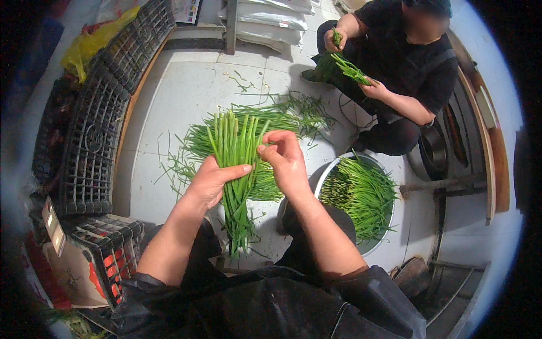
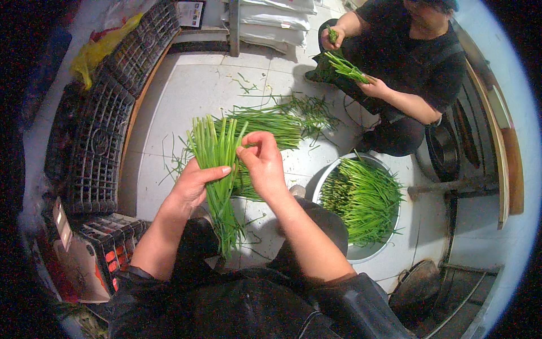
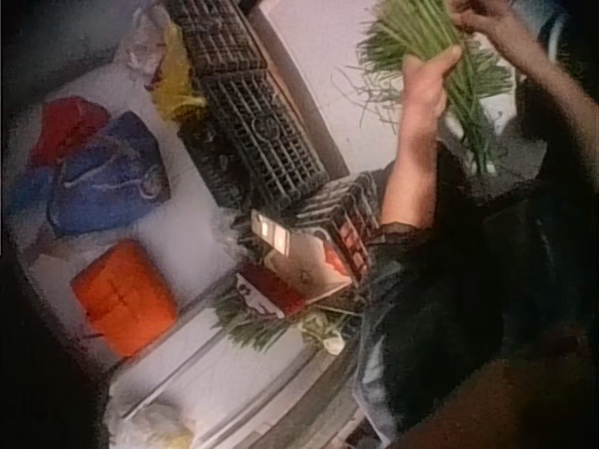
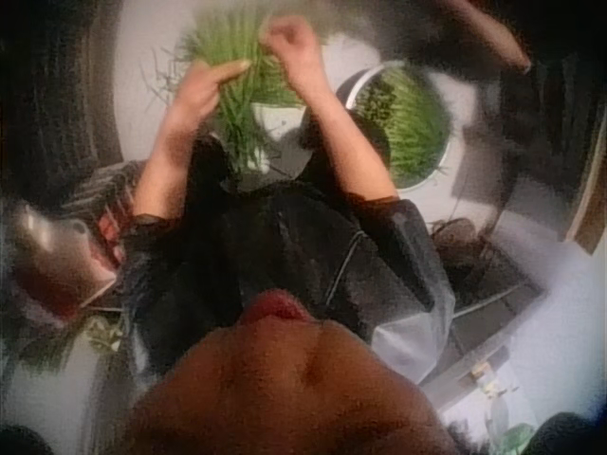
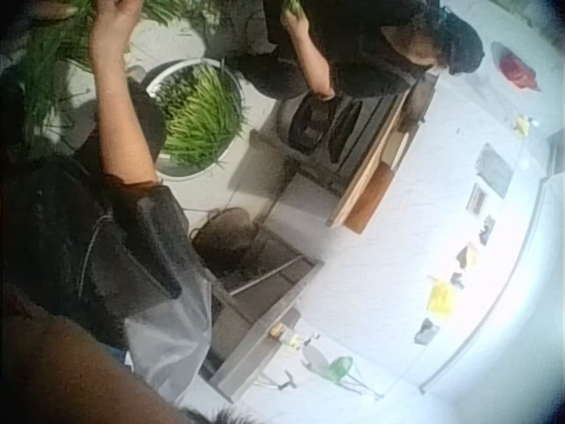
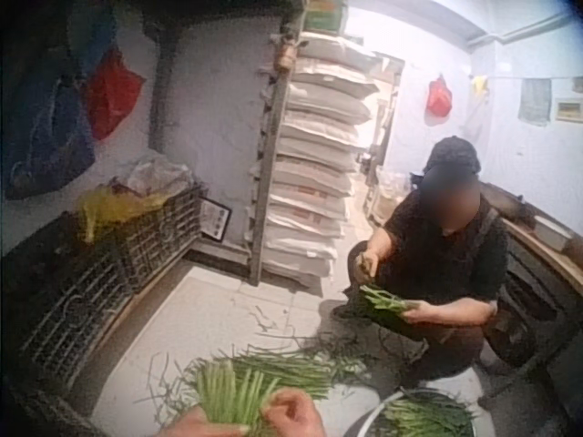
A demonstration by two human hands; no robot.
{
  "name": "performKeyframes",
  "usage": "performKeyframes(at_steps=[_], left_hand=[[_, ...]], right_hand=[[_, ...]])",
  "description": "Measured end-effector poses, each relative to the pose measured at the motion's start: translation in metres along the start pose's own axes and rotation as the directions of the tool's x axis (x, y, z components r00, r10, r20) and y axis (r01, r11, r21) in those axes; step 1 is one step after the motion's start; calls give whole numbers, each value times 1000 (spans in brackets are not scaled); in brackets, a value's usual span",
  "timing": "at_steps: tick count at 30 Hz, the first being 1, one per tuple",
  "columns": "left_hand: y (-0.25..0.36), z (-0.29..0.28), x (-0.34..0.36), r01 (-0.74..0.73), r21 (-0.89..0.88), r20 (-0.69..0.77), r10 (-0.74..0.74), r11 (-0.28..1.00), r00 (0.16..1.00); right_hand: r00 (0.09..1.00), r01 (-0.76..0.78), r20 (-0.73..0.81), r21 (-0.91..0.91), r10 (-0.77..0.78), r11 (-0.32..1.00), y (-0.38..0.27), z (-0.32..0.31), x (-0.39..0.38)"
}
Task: The person sorts green vegetables by hand, separating stems and placing them into a metal bowl. Another person nearby also sorts vegetables into a separate bowl.
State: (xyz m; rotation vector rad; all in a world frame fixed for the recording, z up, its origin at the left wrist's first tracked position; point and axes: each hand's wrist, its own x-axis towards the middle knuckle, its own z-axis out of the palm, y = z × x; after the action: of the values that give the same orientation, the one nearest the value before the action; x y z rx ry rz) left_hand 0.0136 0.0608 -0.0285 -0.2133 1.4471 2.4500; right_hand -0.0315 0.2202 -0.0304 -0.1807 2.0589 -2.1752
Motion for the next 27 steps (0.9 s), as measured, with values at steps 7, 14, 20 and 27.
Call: performKeyframes(at_steps=[7,14,20,27], left_hand=[[-13,2,6,-122,229,-113,151,966,982],[-14,-3,7,-150,390,-113,209,908,971],[-4,-7,5,-118,425,-67,161,898,985],[16,-14,-6,37,-3,-3,-37,999,999]], right_hand=[[845,509,157,-531,-511,678,-1,12,-3],[963,269,109,-423,-245,865,1,4,-2],[949,264,-64,-381,-310,886,2,-10,5],[983,130,-7,-671,-181,730,3,-46,10]])
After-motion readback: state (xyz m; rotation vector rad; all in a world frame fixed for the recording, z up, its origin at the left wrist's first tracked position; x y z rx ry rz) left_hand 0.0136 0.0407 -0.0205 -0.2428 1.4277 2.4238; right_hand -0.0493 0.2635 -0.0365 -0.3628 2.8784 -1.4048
